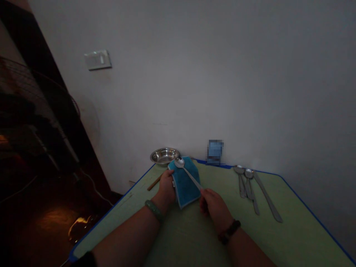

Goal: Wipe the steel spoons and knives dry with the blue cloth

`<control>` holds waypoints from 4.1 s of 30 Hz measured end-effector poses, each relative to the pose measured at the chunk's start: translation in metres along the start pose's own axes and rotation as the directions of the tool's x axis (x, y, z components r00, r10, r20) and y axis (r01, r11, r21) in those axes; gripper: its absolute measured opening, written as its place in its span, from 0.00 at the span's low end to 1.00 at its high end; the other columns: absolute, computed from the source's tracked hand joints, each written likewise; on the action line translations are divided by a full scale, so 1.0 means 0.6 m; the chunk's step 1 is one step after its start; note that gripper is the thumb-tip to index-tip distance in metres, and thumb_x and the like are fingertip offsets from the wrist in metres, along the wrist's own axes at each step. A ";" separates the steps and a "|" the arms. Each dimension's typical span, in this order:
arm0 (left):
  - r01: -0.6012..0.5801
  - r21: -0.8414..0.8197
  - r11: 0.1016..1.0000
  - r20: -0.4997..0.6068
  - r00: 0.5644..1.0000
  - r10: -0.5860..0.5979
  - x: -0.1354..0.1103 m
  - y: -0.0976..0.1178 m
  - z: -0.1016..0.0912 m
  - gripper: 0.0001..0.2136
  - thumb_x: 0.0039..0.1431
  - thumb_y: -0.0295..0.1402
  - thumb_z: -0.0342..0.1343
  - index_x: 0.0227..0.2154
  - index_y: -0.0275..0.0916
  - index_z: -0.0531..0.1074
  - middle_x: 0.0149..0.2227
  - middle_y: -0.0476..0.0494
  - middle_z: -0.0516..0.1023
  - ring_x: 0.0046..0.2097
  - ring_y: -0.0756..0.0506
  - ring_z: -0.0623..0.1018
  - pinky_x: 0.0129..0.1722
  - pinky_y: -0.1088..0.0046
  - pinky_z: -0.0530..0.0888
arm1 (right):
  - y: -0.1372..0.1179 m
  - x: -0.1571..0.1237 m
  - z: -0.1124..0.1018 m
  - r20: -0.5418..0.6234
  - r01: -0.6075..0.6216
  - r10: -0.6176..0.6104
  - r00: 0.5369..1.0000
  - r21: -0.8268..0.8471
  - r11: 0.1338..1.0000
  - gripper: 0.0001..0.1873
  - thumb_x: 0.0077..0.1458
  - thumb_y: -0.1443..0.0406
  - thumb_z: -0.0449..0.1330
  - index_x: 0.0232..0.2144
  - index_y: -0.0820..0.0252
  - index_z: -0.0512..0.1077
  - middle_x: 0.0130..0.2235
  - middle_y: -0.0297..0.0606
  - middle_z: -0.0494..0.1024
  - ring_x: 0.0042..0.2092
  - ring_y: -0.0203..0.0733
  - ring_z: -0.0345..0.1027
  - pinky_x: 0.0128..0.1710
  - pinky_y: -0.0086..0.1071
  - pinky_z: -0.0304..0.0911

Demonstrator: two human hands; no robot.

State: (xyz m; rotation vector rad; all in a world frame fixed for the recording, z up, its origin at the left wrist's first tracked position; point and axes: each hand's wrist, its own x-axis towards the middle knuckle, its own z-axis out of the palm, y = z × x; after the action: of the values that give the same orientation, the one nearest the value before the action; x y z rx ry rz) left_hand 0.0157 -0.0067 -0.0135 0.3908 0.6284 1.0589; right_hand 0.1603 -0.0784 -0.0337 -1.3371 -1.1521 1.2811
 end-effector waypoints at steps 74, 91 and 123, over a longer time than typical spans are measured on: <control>-0.061 -0.058 0.996 -0.015 0.998 0.060 0.004 -0.001 -0.002 0.15 0.47 0.37 0.44 0.26 0.30 0.72 0.19 0.39 0.74 0.22 0.42 0.74 0.29 0.63 0.71 | 0.001 0.002 -0.004 -0.010 -0.033 0.035 0.999 0.140 0.990 0.13 0.44 0.61 0.47 0.13 0.58 0.53 0.14 0.27 0.61 0.17 0.30 0.56 0.18 0.27 0.49; -0.027 -0.021 0.999 0.003 1.000 0.027 0.004 -0.001 -0.003 0.14 0.45 0.37 0.45 0.23 0.32 0.71 0.21 0.38 0.76 0.25 0.39 0.76 0.33 0.58 0.71 | -0.006 -0.001 -0.001 -0.006 -0.060 0.061 0.998 0.107 0.992 0.12 0.45 0.63 0.46 0.14 0.58 0.53 0.15 0.27 0.61 0.18 0.30 0.55 0.18 0.27 0.49; -0.021 -0.020 1.000 -0.032 0.999 0.021 0.002 0.001 0.001 0.18 0.46 0.36 0.43 0.33 0.30 0.71 0.26 0.38 0.77 0.29 0.40 0.76 0.36 0.58 0.70 | 0.004 0.005 0.001 -0.049 -0.017 0.021 0.999 0.079 0.997 0.14 0.47 0.56 0.50 0.18 0.59 0.60 0.17 0.27 0.63 0.18 0.30 0.57 0.17 0.26 0.51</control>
State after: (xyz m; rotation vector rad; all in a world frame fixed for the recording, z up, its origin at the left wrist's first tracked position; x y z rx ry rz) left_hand 0.0161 -0.0056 -0.0130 0.3645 0.6426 1.0924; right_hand 0.1600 -0.0759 -0.0365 -1.3176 -1.0468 1.2869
